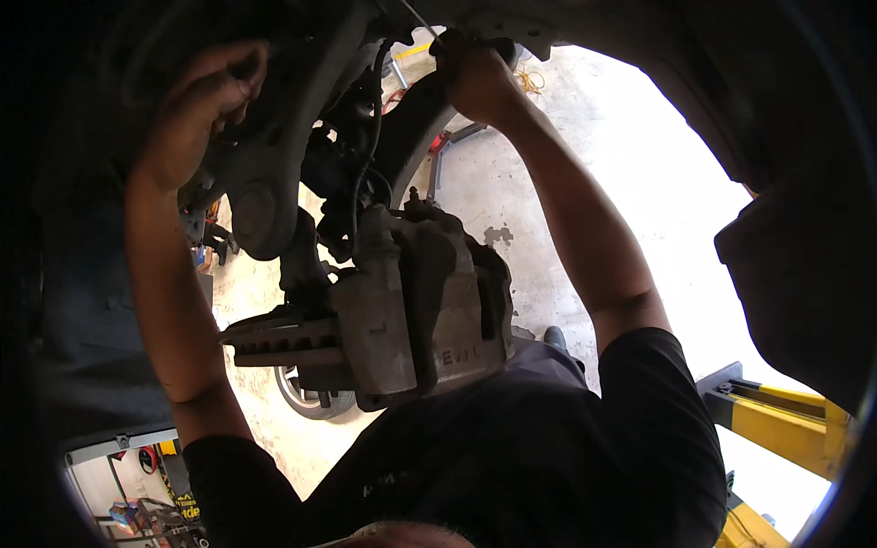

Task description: Using a wrench to tighten or loosen bolts on a vehicle's suspension assembly.

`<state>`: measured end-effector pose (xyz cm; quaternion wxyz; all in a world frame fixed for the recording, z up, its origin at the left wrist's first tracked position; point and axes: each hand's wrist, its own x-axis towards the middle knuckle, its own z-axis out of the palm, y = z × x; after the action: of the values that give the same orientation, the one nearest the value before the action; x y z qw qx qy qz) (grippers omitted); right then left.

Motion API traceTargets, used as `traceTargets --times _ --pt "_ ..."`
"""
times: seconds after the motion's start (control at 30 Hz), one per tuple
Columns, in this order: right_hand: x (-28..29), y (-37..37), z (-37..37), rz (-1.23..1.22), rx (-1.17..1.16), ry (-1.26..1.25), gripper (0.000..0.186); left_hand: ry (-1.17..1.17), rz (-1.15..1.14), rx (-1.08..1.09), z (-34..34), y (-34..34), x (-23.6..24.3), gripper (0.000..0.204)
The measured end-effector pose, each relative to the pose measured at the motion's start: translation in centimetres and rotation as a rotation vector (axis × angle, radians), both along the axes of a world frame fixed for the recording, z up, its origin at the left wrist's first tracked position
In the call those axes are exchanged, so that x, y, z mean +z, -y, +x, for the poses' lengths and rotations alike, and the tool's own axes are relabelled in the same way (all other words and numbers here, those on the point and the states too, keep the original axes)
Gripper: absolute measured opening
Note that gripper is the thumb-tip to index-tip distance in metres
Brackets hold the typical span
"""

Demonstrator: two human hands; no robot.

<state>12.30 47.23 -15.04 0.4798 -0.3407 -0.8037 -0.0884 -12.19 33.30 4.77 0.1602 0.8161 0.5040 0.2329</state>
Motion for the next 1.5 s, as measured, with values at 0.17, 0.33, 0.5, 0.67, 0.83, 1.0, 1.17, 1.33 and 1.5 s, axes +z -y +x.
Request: traceTargets --times 0.17,0.33,0.5,0.67,0.83,1.0,1.17,1.33,1.5 --pt "-2.8 -1.5 0.2 0.076 -0.038 -0.508 0.021 0.141 -0.048 -0.02 1.2 -0.4 -0.5 0.041" --pt "4.2 5.5 1.7 0.097 0.256 -0.708 0.021 0.101 0.058 0.036 2.2 1.5 -1.3 0.038" --pt "15.9 8.4 4.2 -0.331 -0.214 -0.28 0.061 -0.04 0.24 -0.174 0.4 -0.2 -1.4 0.035" --pt "19.0 7.1 3.2 -0.466 0.025 -0.363 0.055 -0.077 0.138 -0.087 2.0 0.3 -0.5 0.031" --pt "19.3 5.7 0.5 -0.009 0.08 -0.178 0.052 -0.094 0.229 -0.087 0.7 0.8 -0.9 0.031" --pt "22.6 5.4 0.6 -0.494 -0.122 0.009 0.058 -0.037 0.111 0.006 2.1 0.7 -0.5 0.035" --pt "22.7 2.3 -0.4 -0.473 -0.032 0.076 0.062 0.082 0.019 0.014 1.5 0.3 -0.9 0.037" --pt "17.7 6.3 1.1 0.011 -0.281 0.098 0.037 -0.12 0.286 -0.101 1.4 -0.3 -1.2 0.036" --pt "0.8 1.5 0.0 0.403 0.131 -0.307 0.015 -0.197 -0.122 0.18 7.8 3.8 3.4 0.02"
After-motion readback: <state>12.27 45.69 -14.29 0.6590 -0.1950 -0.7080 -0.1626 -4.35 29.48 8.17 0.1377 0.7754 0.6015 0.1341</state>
